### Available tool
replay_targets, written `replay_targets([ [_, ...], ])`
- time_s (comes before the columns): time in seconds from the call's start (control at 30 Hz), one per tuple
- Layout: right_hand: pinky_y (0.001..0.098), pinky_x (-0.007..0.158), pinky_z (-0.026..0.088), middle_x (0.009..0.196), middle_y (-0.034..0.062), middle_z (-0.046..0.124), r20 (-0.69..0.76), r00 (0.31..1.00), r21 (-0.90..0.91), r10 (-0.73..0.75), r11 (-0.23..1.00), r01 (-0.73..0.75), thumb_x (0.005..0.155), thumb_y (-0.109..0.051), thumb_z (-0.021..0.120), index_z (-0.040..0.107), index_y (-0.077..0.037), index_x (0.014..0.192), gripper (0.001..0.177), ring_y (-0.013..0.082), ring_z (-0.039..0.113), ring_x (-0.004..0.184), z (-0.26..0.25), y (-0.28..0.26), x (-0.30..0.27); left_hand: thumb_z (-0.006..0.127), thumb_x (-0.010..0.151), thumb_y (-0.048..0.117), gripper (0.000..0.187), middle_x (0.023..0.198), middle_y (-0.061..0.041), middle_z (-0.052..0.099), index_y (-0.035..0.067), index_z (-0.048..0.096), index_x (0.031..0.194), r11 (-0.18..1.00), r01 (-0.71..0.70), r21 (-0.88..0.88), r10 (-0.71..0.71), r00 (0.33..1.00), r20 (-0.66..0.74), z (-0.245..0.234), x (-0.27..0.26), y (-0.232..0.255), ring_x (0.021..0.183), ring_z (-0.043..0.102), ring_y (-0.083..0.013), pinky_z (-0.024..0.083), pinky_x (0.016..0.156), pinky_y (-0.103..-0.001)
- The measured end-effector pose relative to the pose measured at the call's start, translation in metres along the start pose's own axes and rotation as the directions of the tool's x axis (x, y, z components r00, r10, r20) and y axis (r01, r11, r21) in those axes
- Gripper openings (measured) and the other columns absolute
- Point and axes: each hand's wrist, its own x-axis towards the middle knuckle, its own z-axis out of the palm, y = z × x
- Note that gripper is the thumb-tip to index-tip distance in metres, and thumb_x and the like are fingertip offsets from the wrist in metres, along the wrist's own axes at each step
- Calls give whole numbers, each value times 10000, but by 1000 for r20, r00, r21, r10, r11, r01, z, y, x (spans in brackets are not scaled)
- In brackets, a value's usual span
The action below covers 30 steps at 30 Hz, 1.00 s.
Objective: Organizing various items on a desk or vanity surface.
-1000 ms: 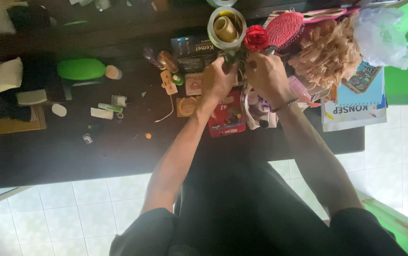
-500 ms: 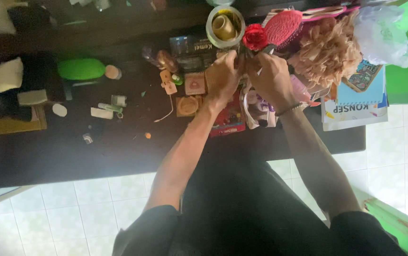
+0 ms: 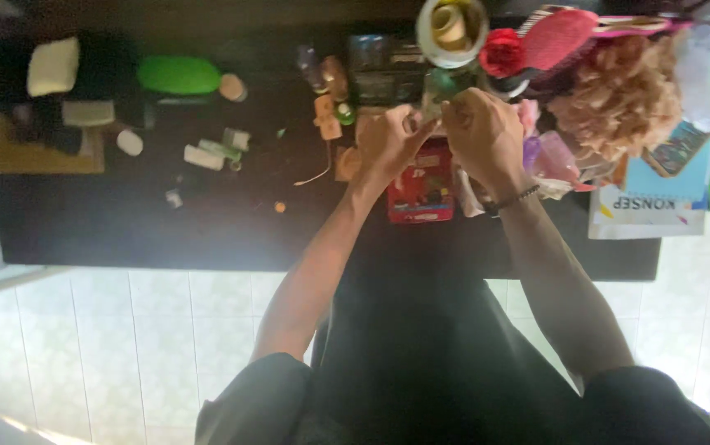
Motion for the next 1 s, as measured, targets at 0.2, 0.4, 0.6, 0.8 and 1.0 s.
replay_targets([
  [0.2,418,757,575,921,156,735,58,981,105,-184,979,177,1009,-191,681,712,-8,979,188,324,736,852,43,-41,-15,663,906,436,411,901,-151,788,51,777,989,993,-39,-113,19,983,-180,-60,-68,-81,828,773,-304,576,708,-446],
  [0.4,406,683,575,928,173,728,328,925,149,-191,977,149,987,-160,656,719,-4,978,169,298,729,774,111,-89,-28,686,964,340,331,1037,-155,777,47,751,1104,980,172,-104,-197,925,-324,-132,-127,-177,967,769,-315,591,811,-417],
  [0.6,407,647,572,849,117,751,539,839,37,-72,997,62,958,-227,683,735,-38,945,196,273,740,725,184,-151,-30,694,940,347,297,1029,-127,787,83,750,1063,896,433,-95,-438,831,-344,-206,-175,-256,988,760,-322,567,840,-448],
  [0.8,426,687,602,937,134,761,591,806,-83,34,996,19,986,-255,658,699,-51,1169,278,291,746,810,276,-185,-27,661,971,350,291,966,-136,772,110,714,1126,881,472,-21,-451,827,-334,-275,-196,-306,930,734,-369,552,796,-483],
  [1.0,540,947,502,1383,329,506,387,916,-374,-104,891,259,907,-319,714,511,68,1387,649,478,485,1297,376,-162,-10,684,923,291,210,899,-107,759,121,737,1034,925,376,-50,-368,856,-363,-318,-183,-369,862,760,-300,567,748,-434],
])
